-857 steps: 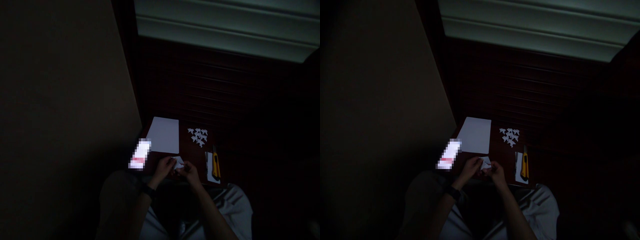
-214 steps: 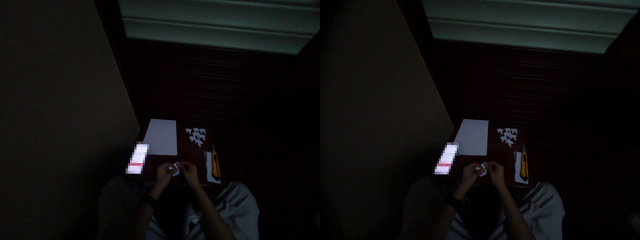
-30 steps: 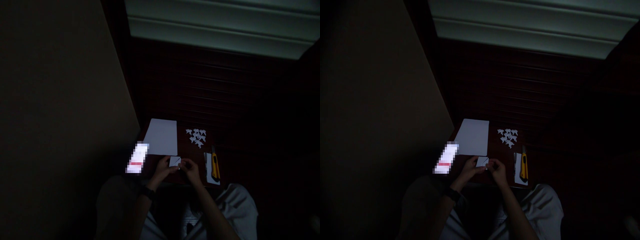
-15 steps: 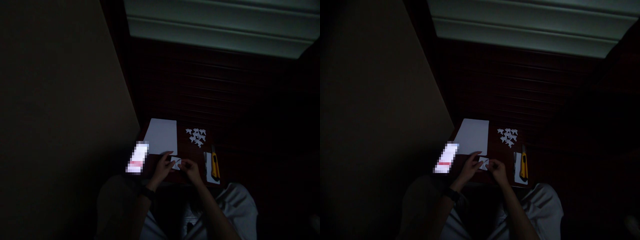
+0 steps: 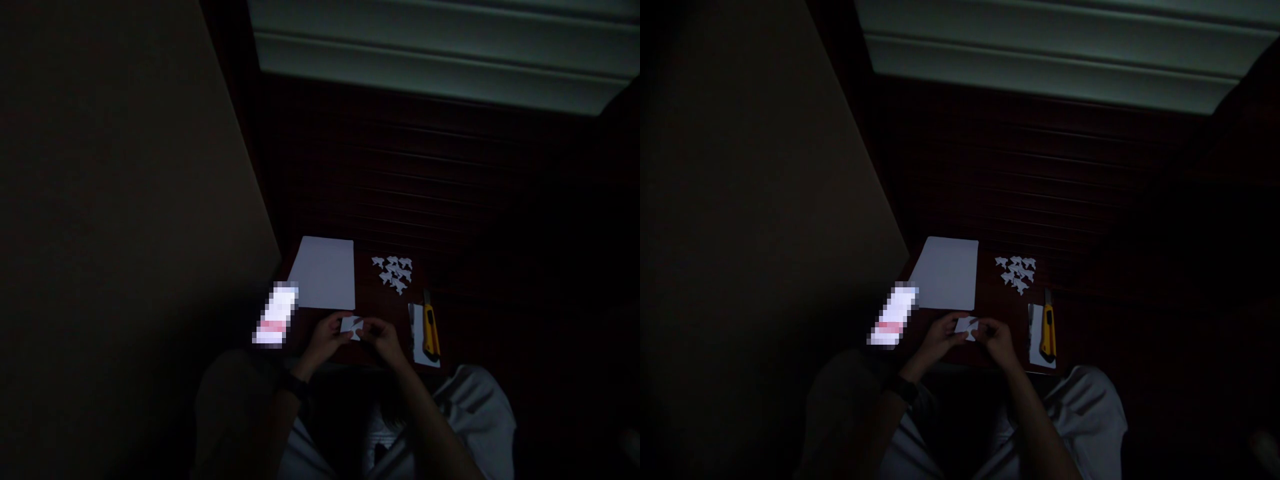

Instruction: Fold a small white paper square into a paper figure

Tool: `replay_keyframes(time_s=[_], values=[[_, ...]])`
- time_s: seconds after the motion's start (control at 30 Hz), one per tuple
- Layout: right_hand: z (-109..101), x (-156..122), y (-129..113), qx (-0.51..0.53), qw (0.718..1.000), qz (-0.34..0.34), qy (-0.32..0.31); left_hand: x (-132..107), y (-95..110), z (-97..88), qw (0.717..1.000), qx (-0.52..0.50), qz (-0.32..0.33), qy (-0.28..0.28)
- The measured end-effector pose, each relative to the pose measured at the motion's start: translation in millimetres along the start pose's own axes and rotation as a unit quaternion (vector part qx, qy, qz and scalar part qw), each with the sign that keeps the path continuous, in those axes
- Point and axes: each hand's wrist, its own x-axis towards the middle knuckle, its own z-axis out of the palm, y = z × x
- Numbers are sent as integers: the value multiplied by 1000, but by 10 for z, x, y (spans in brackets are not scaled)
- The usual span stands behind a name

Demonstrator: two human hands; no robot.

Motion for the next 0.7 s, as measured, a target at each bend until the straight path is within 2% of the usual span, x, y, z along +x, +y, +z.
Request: replay_keyframes(time_s=[0.13, 0.43, 0.7], values=[[-38, -7, -22, -22, 999, -4, -29, 5, 6, -22, 1000, -4, -3, -8], [-35, -11, -77, -12, 998, -33, -47, 3, -4, -30, 1000, -9, -16, -2], [-60, -22, -7, -26, 997, -41, -68, -12, 57, -16, 999, 0, -40, 6]])
